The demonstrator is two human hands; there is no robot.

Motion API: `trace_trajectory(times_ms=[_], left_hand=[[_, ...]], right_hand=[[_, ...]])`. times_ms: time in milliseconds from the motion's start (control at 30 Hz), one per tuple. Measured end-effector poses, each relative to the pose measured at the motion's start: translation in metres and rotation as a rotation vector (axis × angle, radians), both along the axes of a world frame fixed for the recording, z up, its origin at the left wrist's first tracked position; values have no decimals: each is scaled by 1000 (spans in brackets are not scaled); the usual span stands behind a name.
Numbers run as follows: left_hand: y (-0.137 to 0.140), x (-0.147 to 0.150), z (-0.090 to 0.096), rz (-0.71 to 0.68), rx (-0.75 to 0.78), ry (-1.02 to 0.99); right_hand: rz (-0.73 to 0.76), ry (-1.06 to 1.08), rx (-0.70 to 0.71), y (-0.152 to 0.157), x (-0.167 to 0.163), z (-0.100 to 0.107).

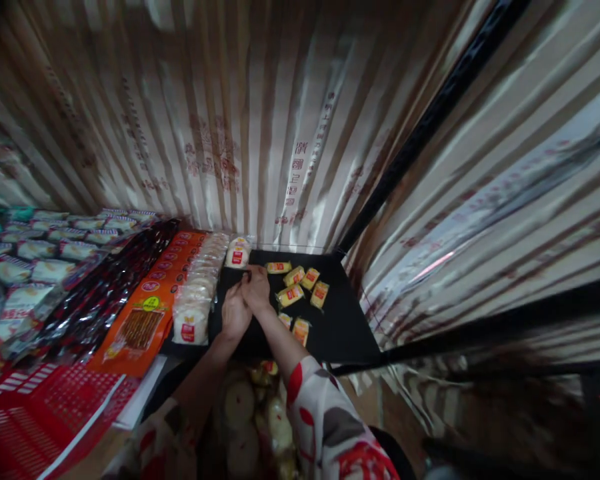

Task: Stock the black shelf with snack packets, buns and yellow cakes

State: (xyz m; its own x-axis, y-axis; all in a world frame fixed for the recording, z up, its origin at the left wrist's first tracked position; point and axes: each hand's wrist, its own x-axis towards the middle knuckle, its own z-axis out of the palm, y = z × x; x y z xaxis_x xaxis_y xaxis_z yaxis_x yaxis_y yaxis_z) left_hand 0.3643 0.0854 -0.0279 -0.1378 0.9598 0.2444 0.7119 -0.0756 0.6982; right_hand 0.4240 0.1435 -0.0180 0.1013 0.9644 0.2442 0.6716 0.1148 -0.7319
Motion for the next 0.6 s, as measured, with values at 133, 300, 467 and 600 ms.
trace_trajectory(times_ms=[133,300,467,600], left_hand=[[-42,-2,3,-38,3,1],[-107,-5,-9,-68,26,30],[-166,-14,-27,-107,-76,372],[-190,-22,-45,-122,-212,551]], right_hand=[[40,26,-9,-51,4,7],[129,57,48,-125,11,3],[237,37,-8,-198,16,-28],[228,-27,-213,-239,17,-65]])
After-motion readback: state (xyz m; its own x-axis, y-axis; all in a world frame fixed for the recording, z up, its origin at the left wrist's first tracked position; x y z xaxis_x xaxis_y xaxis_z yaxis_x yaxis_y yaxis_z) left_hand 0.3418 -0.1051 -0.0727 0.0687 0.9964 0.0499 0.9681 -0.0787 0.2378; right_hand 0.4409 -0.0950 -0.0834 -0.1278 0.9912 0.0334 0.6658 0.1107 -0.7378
